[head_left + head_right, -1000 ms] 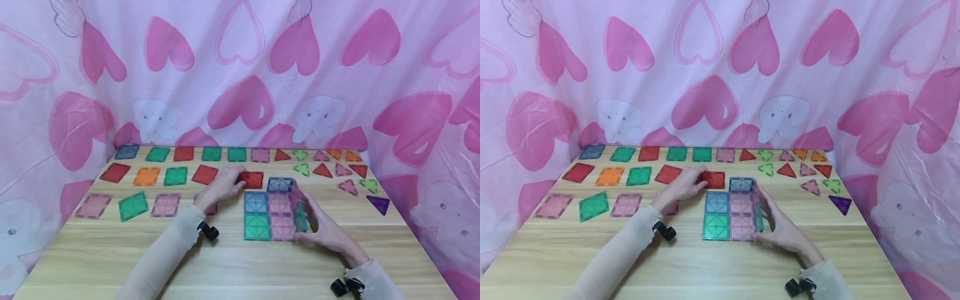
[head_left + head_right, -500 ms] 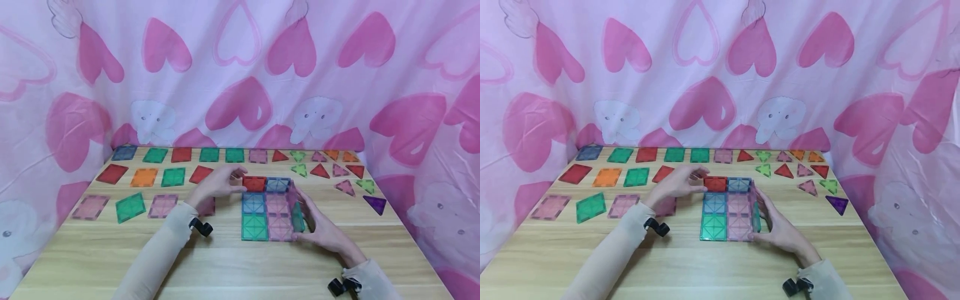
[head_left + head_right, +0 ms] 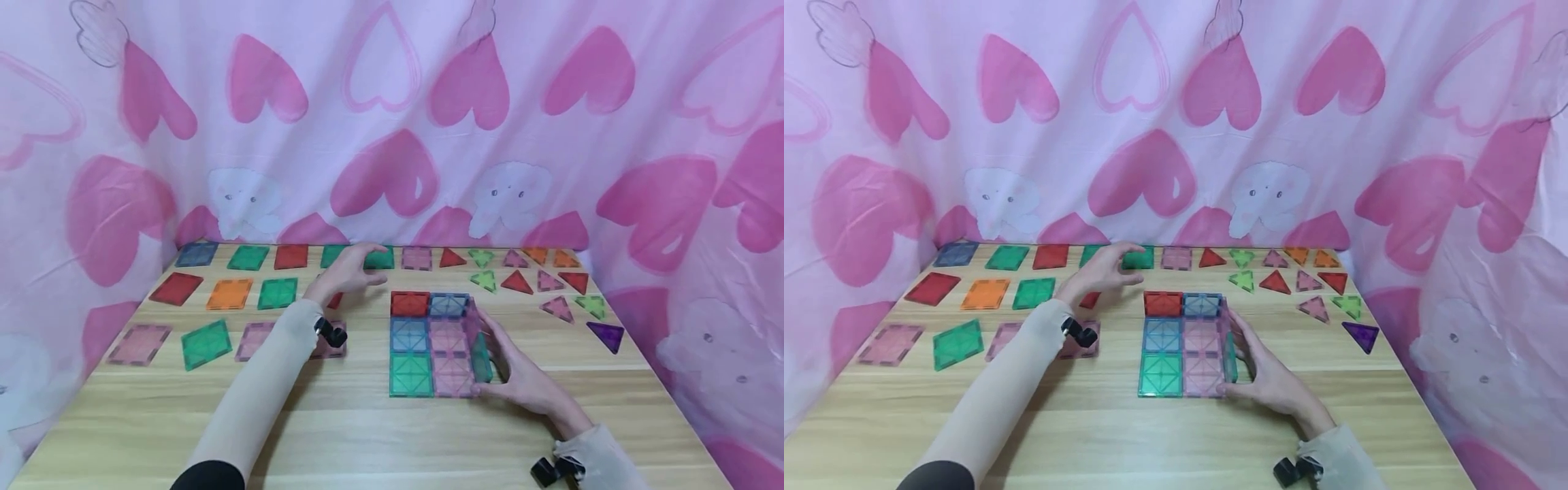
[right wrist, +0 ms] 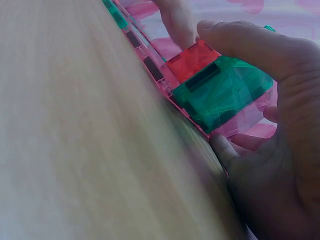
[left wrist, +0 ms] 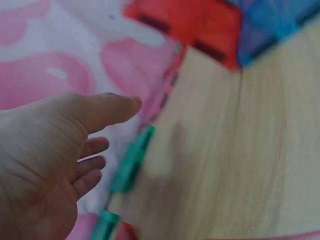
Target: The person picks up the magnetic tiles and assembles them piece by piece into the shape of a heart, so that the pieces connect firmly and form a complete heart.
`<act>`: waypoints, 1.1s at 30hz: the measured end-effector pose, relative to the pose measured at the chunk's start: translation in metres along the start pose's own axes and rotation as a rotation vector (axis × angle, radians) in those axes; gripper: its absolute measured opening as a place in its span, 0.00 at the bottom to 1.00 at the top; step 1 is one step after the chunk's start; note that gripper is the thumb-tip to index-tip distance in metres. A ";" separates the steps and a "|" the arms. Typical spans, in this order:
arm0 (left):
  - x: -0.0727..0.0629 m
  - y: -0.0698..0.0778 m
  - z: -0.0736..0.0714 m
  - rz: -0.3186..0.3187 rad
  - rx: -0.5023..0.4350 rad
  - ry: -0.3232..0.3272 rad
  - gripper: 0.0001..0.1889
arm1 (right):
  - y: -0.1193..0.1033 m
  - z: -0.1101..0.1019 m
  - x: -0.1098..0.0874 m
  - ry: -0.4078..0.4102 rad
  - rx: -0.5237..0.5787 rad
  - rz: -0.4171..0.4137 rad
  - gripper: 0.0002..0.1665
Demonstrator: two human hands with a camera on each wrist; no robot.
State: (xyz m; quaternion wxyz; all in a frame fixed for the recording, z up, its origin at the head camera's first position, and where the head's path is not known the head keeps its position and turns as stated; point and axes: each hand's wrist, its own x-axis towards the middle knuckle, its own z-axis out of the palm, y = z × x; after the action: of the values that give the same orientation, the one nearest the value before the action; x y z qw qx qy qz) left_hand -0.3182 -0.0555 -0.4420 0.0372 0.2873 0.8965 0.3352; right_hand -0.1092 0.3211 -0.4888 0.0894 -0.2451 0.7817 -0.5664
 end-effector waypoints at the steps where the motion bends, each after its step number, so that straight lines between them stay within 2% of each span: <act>1: 0.003 -0.004 0.001 -0.004 0.015 -0.008 0.36 | 0.001 0.001 0.000 -0.002 0.004 -0.005 0.76; 3: 0.006 -0.011 0.000 -0.008 0.052 -0.029 0.36 | 0.002 0.004 0.001 -0.010 0.011 -0.018 0.76; 4: 0.011 -0.025 0.003 0.015 0.070 -0.038 0.35 | 0.002 0.005 0.001 -0.010 0.013 -0.016 0.76; 6: 0.010 -0.025 0.002 0.021 0.120 -0.054 0.33 | 0.002 0.006 0.001 -0.008 0.010 -0.021 0.76; 10: 0.006 -0.015 0.003 0.010 0.193 -0.055 0.26 | 0.002 0.003 0.000 0.005 0.007 -0.024 0.76; 11: -0.001 -0.001 0.000 -0.015 0.210 -0.054 0.24 | 0.001 0.002 0.000 0.006 0.003 -0.028 0.76; 12: -0.003 0.002 0.000 -0.023 0.209 -0.055 0.22 | 0.001 0.001 -0.001 0.009 0.000 -0.026 0.76; 16: -0.009 0.009 0.003 -0.042 0.215 -0.058 0.15 | 0.002 0.000 -0.001 0.002 -0.009 -0.025 0.75; 20: -0.013 0.011 0.004 -0.057 0.209 -0.073 0.16 | 0.004 0.002 -0.002 -0.012 0.004 -0.027 0.75; 23: -0.016 0.010 0.003 -0.075 0.177 -0.065 0.23 | 0.003 0.003 -0.002 -0.013 0.019 -0.021 0.75; 27: -0.026 0.009 0.001 -0.109 0.073 0.015 0.38 | 0.003 0.003 -0.003 -0.003 0.010 -0.006 0.75; 30: -0.039 0.011 -0.001 -0.119 -0.038 0.074 0.45 | 0.004 0.001 -0.003 0.003 -0.005 0.001 0.75; 33: -0.057 0.018 -0.001 -0.105 -0.160 0.069 0.47 | 0.005 -0.001 -0.004 0.010 -0.014 -0.006 0.75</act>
State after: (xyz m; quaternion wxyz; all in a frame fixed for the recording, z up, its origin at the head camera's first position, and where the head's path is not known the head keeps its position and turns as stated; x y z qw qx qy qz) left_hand -0.2626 -0.0756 -0.4375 0.0467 0.2241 0.8816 0.4128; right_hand -0.1077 0.3255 -0.4936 0.0822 -0.2453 0.7855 -0.5622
